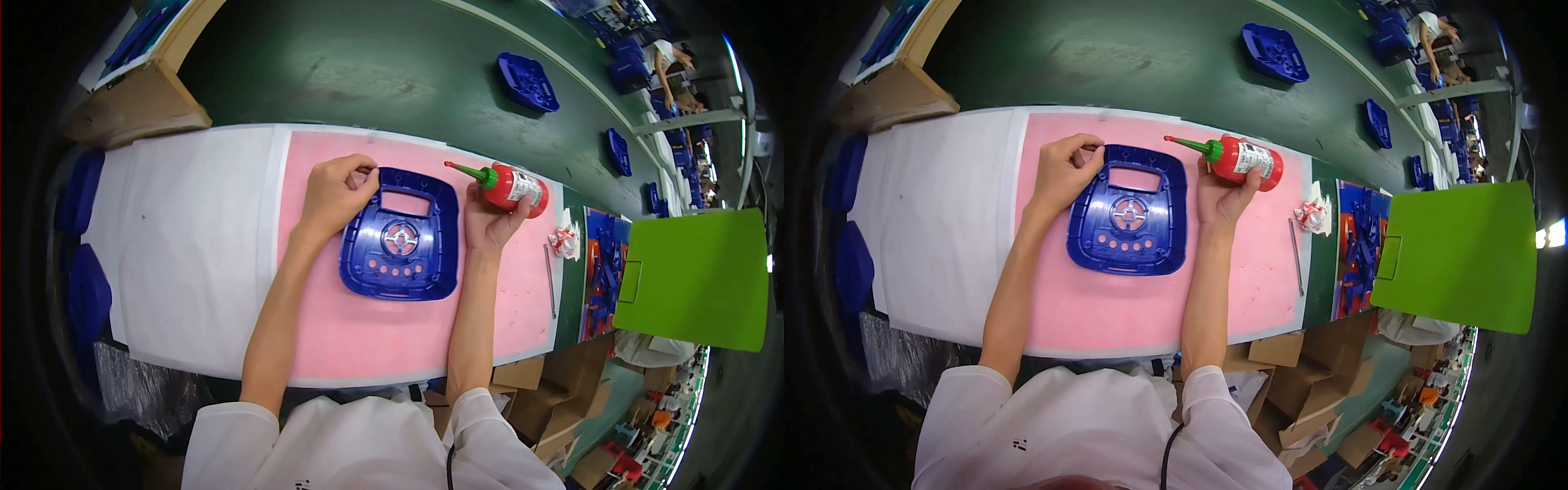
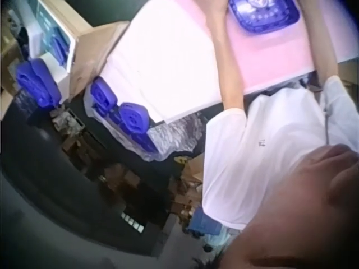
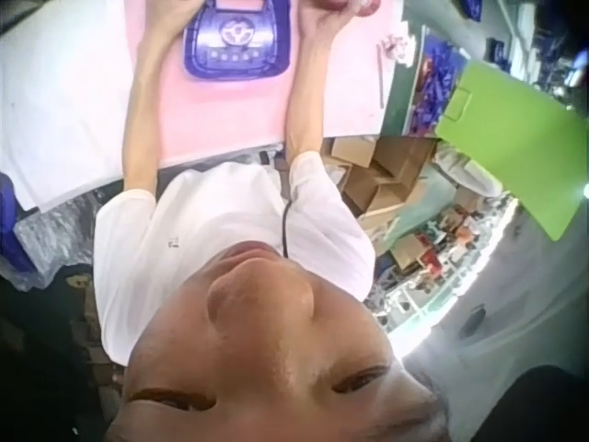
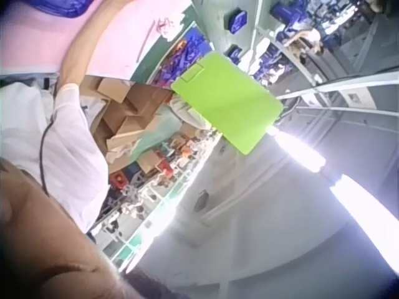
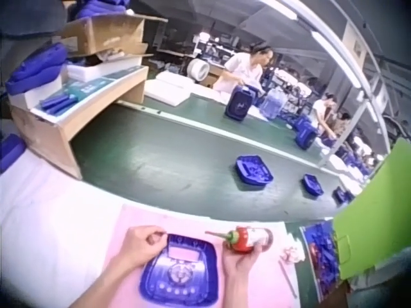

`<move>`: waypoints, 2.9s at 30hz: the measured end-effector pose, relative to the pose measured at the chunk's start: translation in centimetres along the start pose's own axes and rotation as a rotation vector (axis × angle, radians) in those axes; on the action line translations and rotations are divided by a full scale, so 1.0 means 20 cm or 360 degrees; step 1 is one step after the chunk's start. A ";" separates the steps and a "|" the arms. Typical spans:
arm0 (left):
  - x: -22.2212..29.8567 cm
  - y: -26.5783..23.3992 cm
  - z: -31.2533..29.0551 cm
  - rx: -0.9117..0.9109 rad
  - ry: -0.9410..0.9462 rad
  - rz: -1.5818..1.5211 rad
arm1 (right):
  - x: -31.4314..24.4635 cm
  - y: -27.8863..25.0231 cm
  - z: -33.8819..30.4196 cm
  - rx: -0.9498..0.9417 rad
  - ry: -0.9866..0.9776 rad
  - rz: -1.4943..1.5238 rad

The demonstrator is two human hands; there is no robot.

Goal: The person applies glue from a bottle to plastic housings, then attaches small blue components to them by hand.

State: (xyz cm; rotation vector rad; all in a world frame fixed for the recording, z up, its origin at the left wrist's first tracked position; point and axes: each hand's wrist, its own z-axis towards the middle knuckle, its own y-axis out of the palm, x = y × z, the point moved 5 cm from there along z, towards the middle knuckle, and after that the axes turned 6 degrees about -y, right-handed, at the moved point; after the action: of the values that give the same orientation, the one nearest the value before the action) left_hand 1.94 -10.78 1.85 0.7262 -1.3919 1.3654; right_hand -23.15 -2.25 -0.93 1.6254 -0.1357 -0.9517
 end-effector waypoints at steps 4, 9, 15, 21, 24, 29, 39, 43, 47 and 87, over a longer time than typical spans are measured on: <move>-0.01 0.02 -0.02 0.0063 -0.0070 0.0003 | 0.03 0.05 -0.05 -0.0212 0.0004 -0.0269; -0.02 0.02 -0.02 0.0084 -0.0044 -0.0003 | 0.05 0.04 -0.06 -0.0321 -0.0066 -0.0635; -0.03 0.01 -0.01 0.0092 0.0019 -0.0034 | 0.05 0.08 -0.09 -0.0303 -0.0134 -0.0612; -0.01 0.01 -0.01 0.0079 0.0038 -0.0028 | 0.03 0.04 -0.07 -0.0322 -0.0156 -0.0645; -0.01 0.01 -0.01 0.0067 0.0046 -0.0021 | 0.03 0.03 -0.07 -0.0285 -0.0153 -0.0736; -0.01 0.01 -0.01 0.0072 0.0043 -0.0017 | 0.04 0.08 -0.08 -0.0356 -0.0166 -0.0788; -0.01 0.03 0.00 0.0026 -0.0014 -0.0065 | 0.03 0.07 -0.08 -0.0339 -0.0118 -0.0726; -0.03 0.06 0.00 0.0099 0.0078 0.0007 | 0.03 -0.03 -0.06 -0.0280 -0.0146 -0.0974; -0.05 0.00 -0.01 0.0093 0.0020 0.0085 | 0.10 0.05 -0.08 -0.0332 -0.0014 -0.0464; -0.04 0.05 0.02 0.0009 0.0082 -0.0001 | -0.10 -0.04 0.00 -0.0092 -0.0452 -0.0652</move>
State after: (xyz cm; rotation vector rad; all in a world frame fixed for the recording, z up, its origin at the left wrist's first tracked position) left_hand 1.25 -11.14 0.76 0.6900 -1.3479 1.3788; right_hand -24.78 -0.80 -0.57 1.4842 0.0345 -1.4871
